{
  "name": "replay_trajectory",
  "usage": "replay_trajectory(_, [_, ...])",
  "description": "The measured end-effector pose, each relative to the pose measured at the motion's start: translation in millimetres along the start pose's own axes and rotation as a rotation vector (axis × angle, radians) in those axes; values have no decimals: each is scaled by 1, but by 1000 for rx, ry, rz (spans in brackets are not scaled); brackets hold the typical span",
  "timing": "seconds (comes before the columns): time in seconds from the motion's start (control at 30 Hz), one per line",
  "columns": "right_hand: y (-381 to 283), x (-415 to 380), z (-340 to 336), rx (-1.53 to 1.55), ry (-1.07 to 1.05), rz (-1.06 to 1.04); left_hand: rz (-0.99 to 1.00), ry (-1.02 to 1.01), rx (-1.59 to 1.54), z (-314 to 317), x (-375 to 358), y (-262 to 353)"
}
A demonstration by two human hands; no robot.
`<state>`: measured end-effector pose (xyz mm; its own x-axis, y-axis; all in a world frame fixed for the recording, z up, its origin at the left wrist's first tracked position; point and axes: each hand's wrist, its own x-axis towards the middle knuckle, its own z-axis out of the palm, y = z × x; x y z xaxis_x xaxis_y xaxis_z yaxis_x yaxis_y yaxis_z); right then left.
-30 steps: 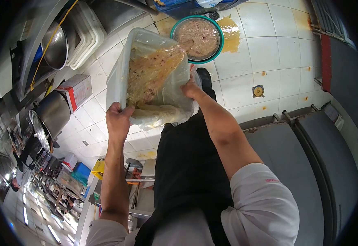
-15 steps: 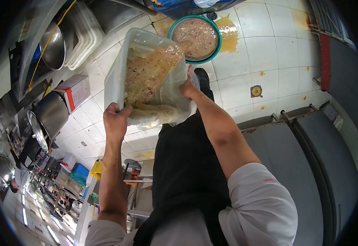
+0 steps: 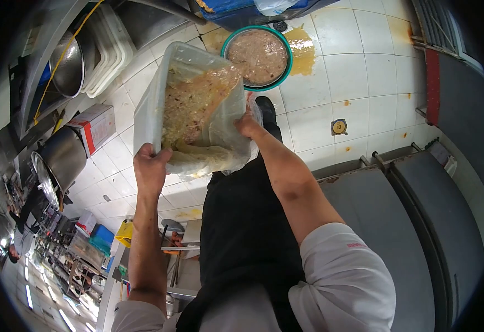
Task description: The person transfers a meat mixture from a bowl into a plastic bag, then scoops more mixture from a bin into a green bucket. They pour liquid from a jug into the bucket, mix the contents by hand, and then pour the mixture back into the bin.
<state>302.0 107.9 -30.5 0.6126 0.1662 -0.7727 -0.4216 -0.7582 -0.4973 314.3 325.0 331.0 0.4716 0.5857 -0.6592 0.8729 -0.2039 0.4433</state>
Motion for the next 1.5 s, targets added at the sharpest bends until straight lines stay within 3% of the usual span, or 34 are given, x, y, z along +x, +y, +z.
replay_trajectory(0.13, [1,9,-10,15,-191,93,7,15,15,0,1,1])
replay_trajectory(0.27, [2,3,-1,-63,-84,40,11,11,29,-1,3,-4])
replay_trajectory(0.33, [0,-1,-10,88,-110,9,25,8,19,-1,5,-7])
replay_trajectory(0.5, [-18,-13,-24,34,-278,-29,37,17,27,-4,10,-16])
replay_trajectory(0.57, [-30,-22,-33,104,-262,-26,59,-1,-27,-12,18,-25])
replay_trajectory(0.7, [-27,-35,-4,284,-37,12,80,-42,-86,-35,42,-62])
replay_trajectory(0.93, [-71,-71,-34,628,-344,217,157,-100,-125,-56,102,-121])
replay_trajectory(1.13, [-112,-96,-20,602,-183,228,267,-161,-157,-85,168,-150])
replay_trajectory(1.27, [-132,-109,5,651,-48,82,294,-223,-207,-103,205,-174])
replay_trajectory(1.43, [-150,-103,45,562,53,61,185,-177,62,-122,237,-209])
replay_trajectory(1.5, [-153,-98,44,435,-16,87,125,-197,72,-123,244,-210])
